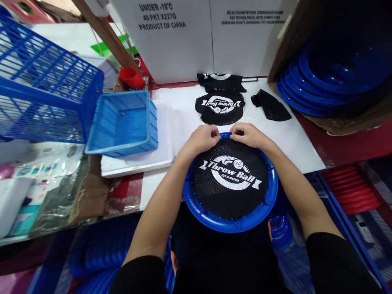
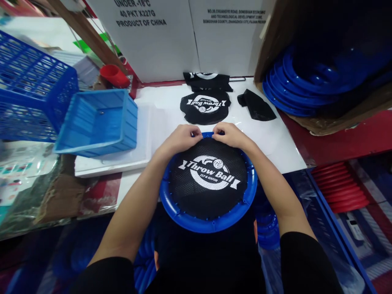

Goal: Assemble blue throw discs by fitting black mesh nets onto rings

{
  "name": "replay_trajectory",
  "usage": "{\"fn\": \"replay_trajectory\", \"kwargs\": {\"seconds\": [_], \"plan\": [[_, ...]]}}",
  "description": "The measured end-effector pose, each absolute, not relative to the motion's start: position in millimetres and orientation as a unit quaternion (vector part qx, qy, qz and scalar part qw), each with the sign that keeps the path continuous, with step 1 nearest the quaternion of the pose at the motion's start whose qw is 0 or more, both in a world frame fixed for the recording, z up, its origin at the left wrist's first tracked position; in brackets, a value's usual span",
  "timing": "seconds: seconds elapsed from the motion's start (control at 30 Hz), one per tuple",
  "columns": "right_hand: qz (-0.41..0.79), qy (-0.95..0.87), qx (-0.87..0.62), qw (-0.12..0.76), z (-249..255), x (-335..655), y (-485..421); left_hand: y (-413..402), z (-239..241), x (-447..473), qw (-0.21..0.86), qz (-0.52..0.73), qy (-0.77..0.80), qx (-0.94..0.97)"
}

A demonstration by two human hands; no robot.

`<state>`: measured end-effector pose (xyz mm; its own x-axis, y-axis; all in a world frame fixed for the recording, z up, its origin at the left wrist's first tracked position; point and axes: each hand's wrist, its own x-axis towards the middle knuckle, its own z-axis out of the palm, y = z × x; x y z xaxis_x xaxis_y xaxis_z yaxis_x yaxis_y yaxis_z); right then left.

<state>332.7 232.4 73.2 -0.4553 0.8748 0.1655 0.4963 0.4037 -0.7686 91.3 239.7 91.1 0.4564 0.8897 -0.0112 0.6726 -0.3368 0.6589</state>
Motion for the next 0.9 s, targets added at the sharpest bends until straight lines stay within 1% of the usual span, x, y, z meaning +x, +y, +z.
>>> {"fn": "replay_trajectory", "kwargs": {"seconds": [0.13,0.2,0.3,0.4,0.5,0.63,0.77,0.9], "plan": [[0.332,-0.792,-0.426,0.286,73.2,333.4,232.0,237.4,92.3,84.0,0.375,0.208,0.462,0.776],[0.331,-0.792,-0.426,0.286,72.5,333.1,231.8,234.9,92.9,82.6,0.383,0.219,0.462,0.769],[0.325,-0.790,-0.431,0.292,72.1,332.2,230.1,231.2,94.5,82.6,0.351,0.244,0.458,0.780],[0.307,-0.798,-0.419,0.306,73.6,332.3,226.4,228.3,96.2,82.3,0.312,0.258,0.420,0.812],[0.305,-0.813,-0.385,0.313,75.1,334.4,222.9,226.2,98.0,80.9,0.316,0.210,0.381,0.843],[0.313,-0.830,-0.357,0.291,73.7,338.6,222.4,222.3,102.4,78.9,0.313,0.162,0.397,0.847],[0.301,-0.844,-0.356,0.266,71.9,341.7,223.0,217.8,108.1,76.2,0.266,0.131,0.408,0.864],[0.281,-0.850,-0.359,0.265,72.2,342.6,219.8,215.3,105.2,77.6,0.196,0.121,0.380,0.896]]}}
